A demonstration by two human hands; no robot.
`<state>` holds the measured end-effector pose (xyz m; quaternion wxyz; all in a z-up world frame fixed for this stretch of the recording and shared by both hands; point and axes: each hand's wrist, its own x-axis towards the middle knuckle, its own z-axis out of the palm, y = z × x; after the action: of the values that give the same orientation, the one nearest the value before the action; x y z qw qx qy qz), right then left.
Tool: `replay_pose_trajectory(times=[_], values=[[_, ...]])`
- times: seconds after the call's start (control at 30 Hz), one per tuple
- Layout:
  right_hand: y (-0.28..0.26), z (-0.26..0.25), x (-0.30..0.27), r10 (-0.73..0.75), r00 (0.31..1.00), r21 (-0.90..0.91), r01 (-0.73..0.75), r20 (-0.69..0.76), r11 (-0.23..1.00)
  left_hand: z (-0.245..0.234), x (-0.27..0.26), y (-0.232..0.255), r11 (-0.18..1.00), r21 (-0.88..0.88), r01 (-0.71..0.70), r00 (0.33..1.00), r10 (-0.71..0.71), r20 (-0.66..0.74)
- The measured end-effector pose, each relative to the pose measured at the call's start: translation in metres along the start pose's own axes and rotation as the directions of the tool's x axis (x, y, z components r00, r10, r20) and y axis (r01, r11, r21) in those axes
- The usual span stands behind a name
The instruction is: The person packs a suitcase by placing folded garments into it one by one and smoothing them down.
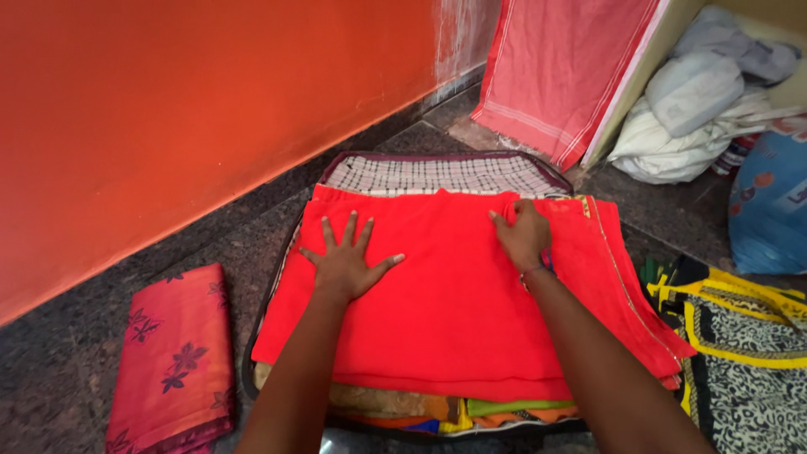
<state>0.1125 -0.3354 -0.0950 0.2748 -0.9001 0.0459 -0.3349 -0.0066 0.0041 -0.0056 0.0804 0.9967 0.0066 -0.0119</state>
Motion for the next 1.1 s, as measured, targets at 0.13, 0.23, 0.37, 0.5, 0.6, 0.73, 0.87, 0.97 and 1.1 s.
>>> replay_pose_trajectory(times=[0.13,0.23,0.37,0.5,0.6,0.73,0.87,0.97,1.1], values=[[0.045,-0.005,0.027,0.143,0.983,-0.126,-0.157,-0.117,0.979,0.001,0.002,-0.001,1.0,0.03,0.005,1.0,-0.006,0.022],[0.045,-0.03,0.011,0.242,0.967,-0.133,-0.25,-0.078,0.959,0.004,0.001,0.0,0.999,0.039,-0.025,0.999,0.027,-0.039],[-0.023,-0.06,-0.016,-0.219,0.968,-0.283,0.178,-0.123,0.943,0.005,0.001,-0.001,0.998,0.062,-0.016,1.0,0.017,-0.022],[-0.042,-0.085,-0.039,-0.489,0.754,-0.222,0.618,0.439,0.754,0.002,0.001,-0.001,0.998,0.067,-0.014,1.0,0.016,-0.021],[-0.021,-0.103,-0.033,-0.273,0.875,-0.297,0.405,0.4,0.865,0.002,-0.001,0.0,0.998,0.053,-0.024,1.0,0.024,-0.004],[-0.061,-0.115,-0.052,-0.164,0.899,-0.451,0.353,0.407,0.819,0.001,0.004,0.0,0.999,0.044,-0.026,1.0,0.026,0.009],[-0.12,-0.141,-0.127,-0.425,0.672,-0.144,0.619,0.606,0.772,0.003,0.004,0.0,0.998,0.056,-0.032,0.999,0.031,0.021],[-0.114,-0.154,-0.155,-0.424,0.53,-0.005,0.629,0.734,0.777,0.003,0.001,-0.002,0.998,0.052,-0.032,0.999,0.032,0.008],[-0.048,-0.198,-0.137,0.031,0.703,-0.526,0.5,0.71,0.688,0.004,0.0,-0.002,0.998,0.046,-0.034,0.999,0.034,-0.008]])
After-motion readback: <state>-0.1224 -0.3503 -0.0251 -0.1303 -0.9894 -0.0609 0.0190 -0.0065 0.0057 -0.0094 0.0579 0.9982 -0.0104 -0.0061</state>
